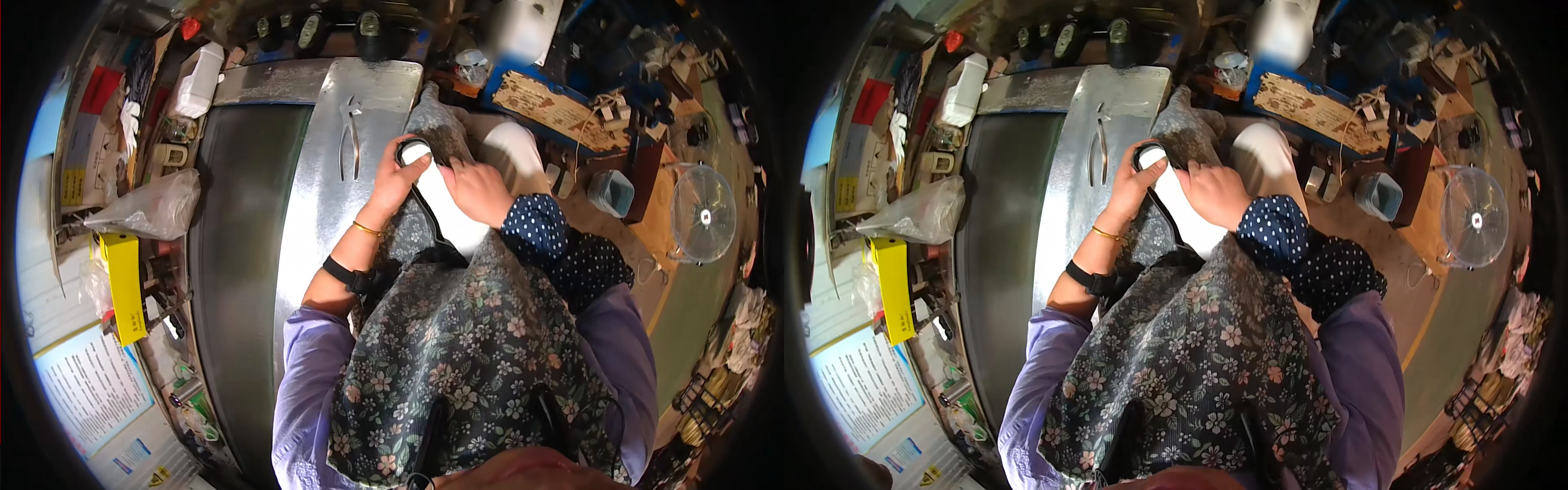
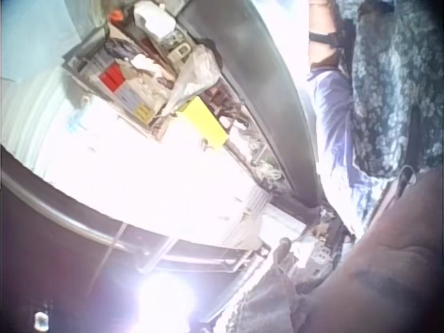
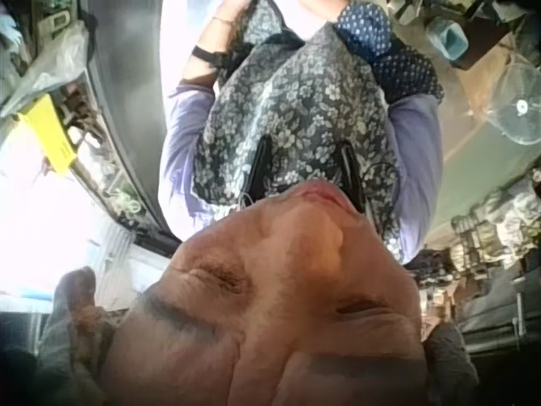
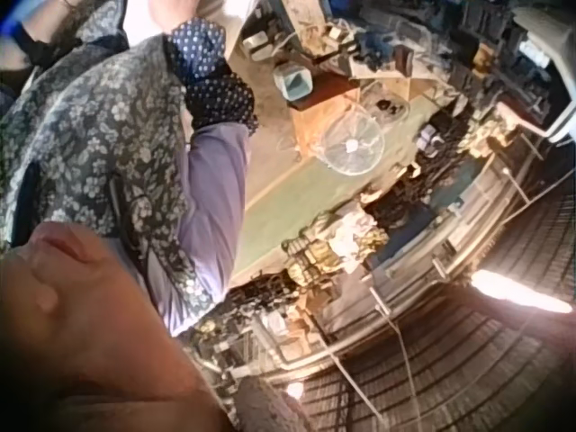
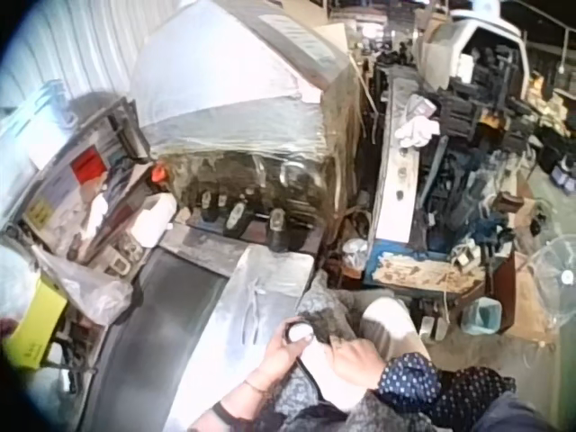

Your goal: Operate machinery to attach soles and process footwear components in a shoe factory.

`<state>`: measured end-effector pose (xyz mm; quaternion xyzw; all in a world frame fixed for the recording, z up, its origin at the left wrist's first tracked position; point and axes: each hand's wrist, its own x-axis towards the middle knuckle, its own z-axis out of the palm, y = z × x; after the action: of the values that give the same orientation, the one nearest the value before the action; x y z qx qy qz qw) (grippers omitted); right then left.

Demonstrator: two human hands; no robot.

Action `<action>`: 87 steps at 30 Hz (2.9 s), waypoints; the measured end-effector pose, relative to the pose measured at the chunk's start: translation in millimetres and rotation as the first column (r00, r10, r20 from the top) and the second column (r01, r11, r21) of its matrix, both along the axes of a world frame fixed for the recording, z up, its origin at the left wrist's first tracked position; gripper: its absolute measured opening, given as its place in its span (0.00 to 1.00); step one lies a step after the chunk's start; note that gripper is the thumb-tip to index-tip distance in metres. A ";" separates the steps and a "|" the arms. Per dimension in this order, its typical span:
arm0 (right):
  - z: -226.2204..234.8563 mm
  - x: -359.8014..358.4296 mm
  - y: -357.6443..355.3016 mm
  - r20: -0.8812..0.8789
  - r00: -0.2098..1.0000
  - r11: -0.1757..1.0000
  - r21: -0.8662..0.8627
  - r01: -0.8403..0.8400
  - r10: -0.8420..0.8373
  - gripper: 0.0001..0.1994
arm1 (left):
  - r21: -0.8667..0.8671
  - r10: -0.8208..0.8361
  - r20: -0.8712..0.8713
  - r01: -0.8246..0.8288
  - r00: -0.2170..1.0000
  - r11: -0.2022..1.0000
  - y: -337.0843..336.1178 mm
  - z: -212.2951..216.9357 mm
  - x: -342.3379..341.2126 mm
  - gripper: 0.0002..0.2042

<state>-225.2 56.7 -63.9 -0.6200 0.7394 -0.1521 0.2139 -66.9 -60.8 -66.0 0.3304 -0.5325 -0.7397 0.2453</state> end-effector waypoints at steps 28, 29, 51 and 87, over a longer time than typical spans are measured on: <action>7.9 34.5 15.1 0.689 0.721 0.993 -0.028 0.119 -0.067 0.40 | -0.317 0.454 0.451 -0.337 0.769 0.886 27.9 1.7 3.0 0.25; 8.5 40.1 14.2 0.666 0.743 0.997 0.026 0.075 -0.073 0.40 | -0.500 0.427 0.703 -0.031 0.568 0.865 27.5 2.3 6.9 0.23; 33.9 15.5 -22.3 0.986 0.140 0.982 0.065 0.175 -0.090 0.28 | 0.576 0.518 -0.164 -0.345 0.840 0.741 16.7 52.1 34.2 0.31; 167.3 -383.8 66.4 -0.299 0.423 0.504 -0.670 0.545 -0.855 0.26 | 0.090 -0.076 0.186 0.060 0.980 0.994 69.9 -50.7 38.0 0.12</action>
<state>-609.0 123.1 103.4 -0.2803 0.8964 -0.2001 -0.2791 -29.0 9.1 -116.8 0.3907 -0.5329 -0.7346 0.1541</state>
